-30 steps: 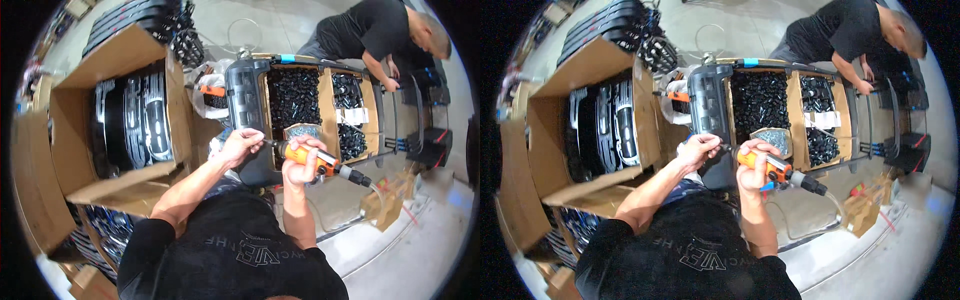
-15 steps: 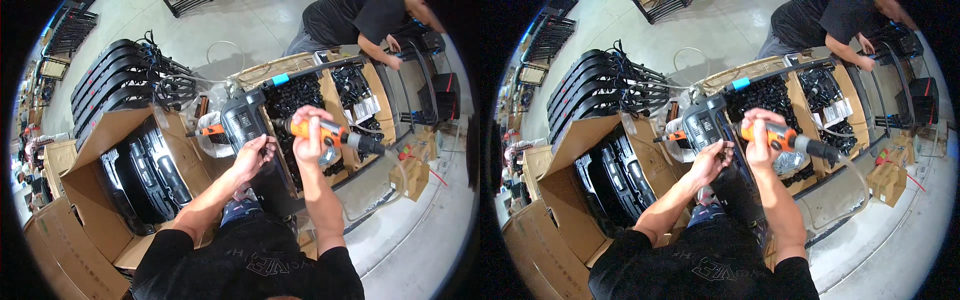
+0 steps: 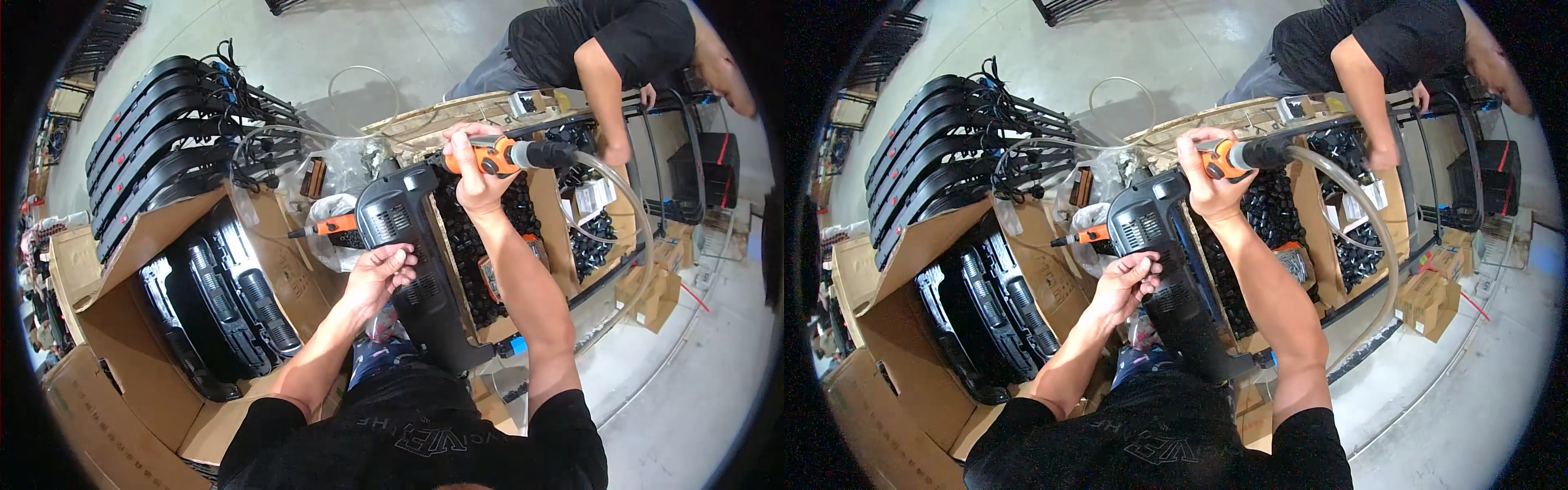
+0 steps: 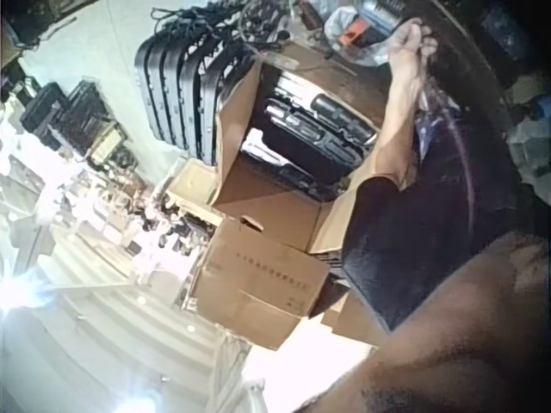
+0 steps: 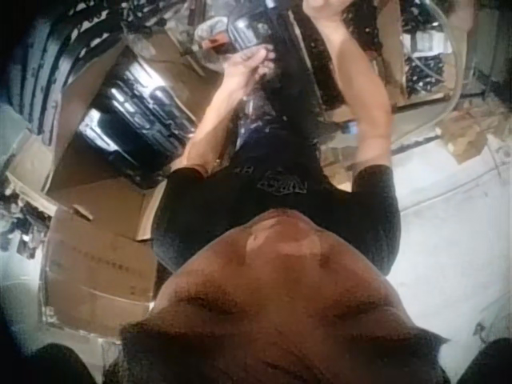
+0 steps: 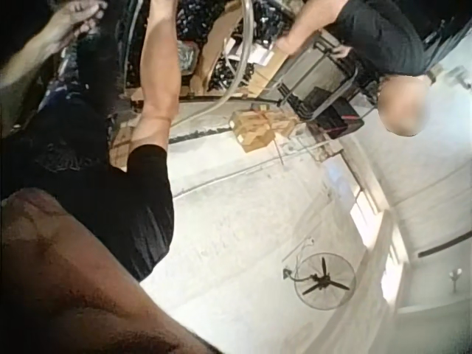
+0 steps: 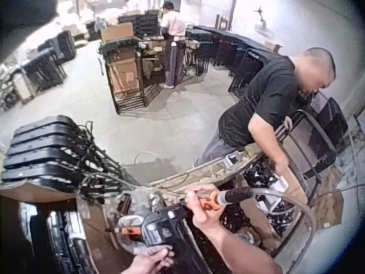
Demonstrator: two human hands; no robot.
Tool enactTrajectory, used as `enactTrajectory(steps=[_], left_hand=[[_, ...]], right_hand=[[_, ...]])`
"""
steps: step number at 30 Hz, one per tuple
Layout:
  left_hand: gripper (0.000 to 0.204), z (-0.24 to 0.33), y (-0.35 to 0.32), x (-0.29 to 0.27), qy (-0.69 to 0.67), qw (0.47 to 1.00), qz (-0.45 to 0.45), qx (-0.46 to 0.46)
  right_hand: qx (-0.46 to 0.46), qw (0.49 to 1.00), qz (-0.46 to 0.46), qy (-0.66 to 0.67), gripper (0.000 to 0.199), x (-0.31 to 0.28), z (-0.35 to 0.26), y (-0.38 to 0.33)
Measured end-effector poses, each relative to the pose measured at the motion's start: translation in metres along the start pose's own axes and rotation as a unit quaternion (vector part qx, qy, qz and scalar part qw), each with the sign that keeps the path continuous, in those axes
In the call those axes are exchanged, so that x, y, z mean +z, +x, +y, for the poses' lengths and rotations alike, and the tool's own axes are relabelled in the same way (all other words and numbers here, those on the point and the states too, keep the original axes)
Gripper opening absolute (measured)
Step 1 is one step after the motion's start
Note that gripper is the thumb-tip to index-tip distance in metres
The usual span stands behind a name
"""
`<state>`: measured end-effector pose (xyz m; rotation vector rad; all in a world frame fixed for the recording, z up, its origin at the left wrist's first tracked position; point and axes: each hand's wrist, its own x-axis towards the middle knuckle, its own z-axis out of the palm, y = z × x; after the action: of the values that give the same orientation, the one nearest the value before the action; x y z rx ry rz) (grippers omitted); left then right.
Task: Manually assemble metal frames and electronic parts using power drivers in a factory setting.
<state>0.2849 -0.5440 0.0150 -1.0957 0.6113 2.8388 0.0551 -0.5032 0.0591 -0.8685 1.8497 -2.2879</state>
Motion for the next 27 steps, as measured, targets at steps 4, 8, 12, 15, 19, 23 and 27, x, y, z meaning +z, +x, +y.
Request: enactTrajectory(steps=[4, 8, 12, 15, 19, 23, 27], left_hand=[[0.025, -0.003, 0.006, -0.013, 0.005, 1.000, -0.013, -0.015], [0.028, -0.003, 0.008, -0.026, 0.024, 0.999, -0.043, -0.022], [0.027, 0.000, 0.012, -0.027, 0.002, 0.999, -0.052, -0.009], [0.023, 0.001, 0.009, -0.013, 0.019, 0.999, -0.010, 0.036], [0.023, 0.006, 0.006, -0.010, 0.018, 0.999, -0.005, 0.034], [0.020, 0.005, 0.009, -0.009, 0.012, 0.999, -0.021, 0.023], [0.020, 0.000, 0.013, -0.014, -0.005, 0.999, -0.050, 0.015]], right_hand=[[0.007, 0.999, -0.032, -0.014, 0.009, 0.008, 0.005, -0.001], [0.046, 0.995, -0.082, -0.014, 0.011, 0.014, 0.005, 0.004], [0.063, 0.990, -0.121, -0.042, 0.011, 0.008, 0.017, 0.002], [0.076, 0.992, -0.101, -0.011, 0.011, 0.007, 0.017, 0.003], [0.099, 0.992, -0.056, 0.061, 0.011, 0.015, 0.020, 0.001], [0.077, 0.992, -0.082, 0.052, 0.013, 0.008, 0.028, 0.002], [0.065, 0.992, -0.108, 0.013, 0.015, 0.007, 0.027, 0.001]])
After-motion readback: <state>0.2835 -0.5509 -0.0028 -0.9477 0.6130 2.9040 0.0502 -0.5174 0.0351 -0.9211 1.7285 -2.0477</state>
